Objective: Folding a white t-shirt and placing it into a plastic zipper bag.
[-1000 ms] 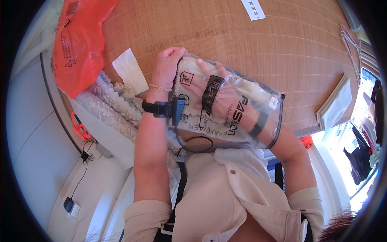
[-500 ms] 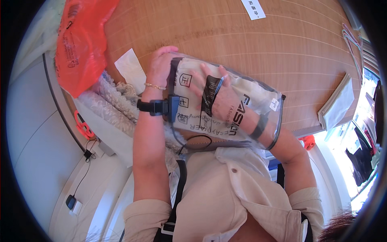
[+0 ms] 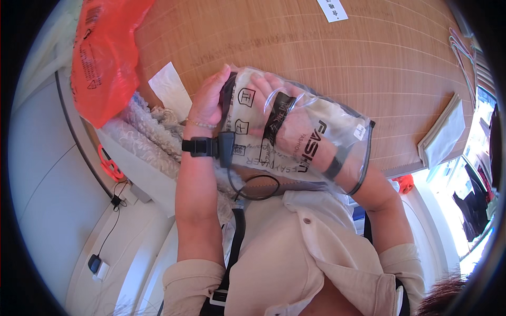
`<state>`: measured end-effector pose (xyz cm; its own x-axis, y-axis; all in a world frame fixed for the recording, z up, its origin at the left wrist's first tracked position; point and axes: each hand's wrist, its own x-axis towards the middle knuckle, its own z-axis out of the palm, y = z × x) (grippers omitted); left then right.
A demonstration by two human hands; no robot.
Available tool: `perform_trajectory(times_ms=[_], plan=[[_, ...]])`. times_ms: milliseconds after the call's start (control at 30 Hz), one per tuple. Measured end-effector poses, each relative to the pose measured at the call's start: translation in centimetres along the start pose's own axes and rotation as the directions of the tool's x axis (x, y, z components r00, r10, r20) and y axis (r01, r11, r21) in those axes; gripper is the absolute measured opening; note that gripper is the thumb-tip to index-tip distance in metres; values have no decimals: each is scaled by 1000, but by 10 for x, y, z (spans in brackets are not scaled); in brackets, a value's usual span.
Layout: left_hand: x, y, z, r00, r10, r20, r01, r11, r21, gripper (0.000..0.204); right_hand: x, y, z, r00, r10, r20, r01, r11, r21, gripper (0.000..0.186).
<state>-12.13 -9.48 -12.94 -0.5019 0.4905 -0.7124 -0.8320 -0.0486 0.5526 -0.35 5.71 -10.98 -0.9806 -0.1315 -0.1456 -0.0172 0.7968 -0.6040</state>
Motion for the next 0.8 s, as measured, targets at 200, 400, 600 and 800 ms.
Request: perform_trajectory(times_ms=[200,400,600,800], plan=[[-3,-7,-9,986,54,156,-62,997,51,36,7,1,-6,999,17,28,-19,997,69,81],[-9,-6,-2,987,44,153,-58,994,94,38,12,4,-3,991,-80,111,78,997,24,76],[-14,4,10,983,67,171,-101,975,200,36,3,8,1,949,-303,84,309,947,-84,58],[7,6,-20,920,308,-242,-256,940,226,24,-6,8,15,928,-373,14,370,915,-158,52]])
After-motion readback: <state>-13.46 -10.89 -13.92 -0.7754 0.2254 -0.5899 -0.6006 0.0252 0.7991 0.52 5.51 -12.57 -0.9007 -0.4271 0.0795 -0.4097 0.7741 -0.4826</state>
